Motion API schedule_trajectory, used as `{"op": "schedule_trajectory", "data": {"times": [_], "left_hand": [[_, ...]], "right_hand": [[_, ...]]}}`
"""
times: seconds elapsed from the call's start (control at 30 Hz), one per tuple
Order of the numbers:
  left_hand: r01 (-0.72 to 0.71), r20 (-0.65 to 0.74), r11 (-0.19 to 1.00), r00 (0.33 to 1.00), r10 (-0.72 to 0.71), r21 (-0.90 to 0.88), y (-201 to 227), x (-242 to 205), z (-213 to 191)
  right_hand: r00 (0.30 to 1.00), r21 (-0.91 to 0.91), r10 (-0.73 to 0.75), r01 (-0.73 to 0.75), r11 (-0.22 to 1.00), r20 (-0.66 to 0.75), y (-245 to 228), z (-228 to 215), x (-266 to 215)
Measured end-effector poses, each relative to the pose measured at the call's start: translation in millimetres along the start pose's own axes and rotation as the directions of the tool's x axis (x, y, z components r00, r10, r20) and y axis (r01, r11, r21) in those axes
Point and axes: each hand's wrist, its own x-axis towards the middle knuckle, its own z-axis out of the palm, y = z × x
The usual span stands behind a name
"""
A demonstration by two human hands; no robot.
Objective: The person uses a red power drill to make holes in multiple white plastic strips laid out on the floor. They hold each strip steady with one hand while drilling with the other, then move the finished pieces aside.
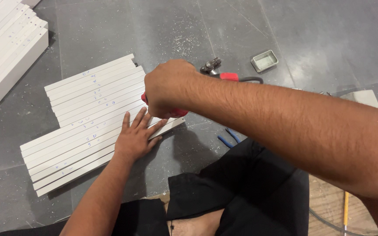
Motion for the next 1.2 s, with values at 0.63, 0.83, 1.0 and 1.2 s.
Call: {"op": "schedule_trajectory", "data": {"times": [0.63, 0.83, 1.0, 1.2], "left_hand": [[-0.001, 0.012, 1.000, 1.000, 0.001, -0.004, -1, 2, -1], [-0.023, -0.024, 1.000, 0.999, 0.023, 0.005, -3, 3, -2], [-0.045, -0.174, 0.998, 0.984, 0.036, -0.047, -1, -4, 1], [-0.031, -0.098, 0.997, 0.995, 0.024, -0.066, 0, -1, -5]], "right_hand": [[0.999, -0.043, 0.013, -0.012, 0.999, 0.038, -1, -2, 3], [0.998, 0.002, 0.012, -0.012, 1.000, 0.069, 1, 4, 7], [0.996, 0.012, 0.064, -0.065, 0.998, 0.059, 20, 6, 10], [0.989, 0.213, 0.058, -0.087, 0.973, 0.136, 47, 3, 0]]}}
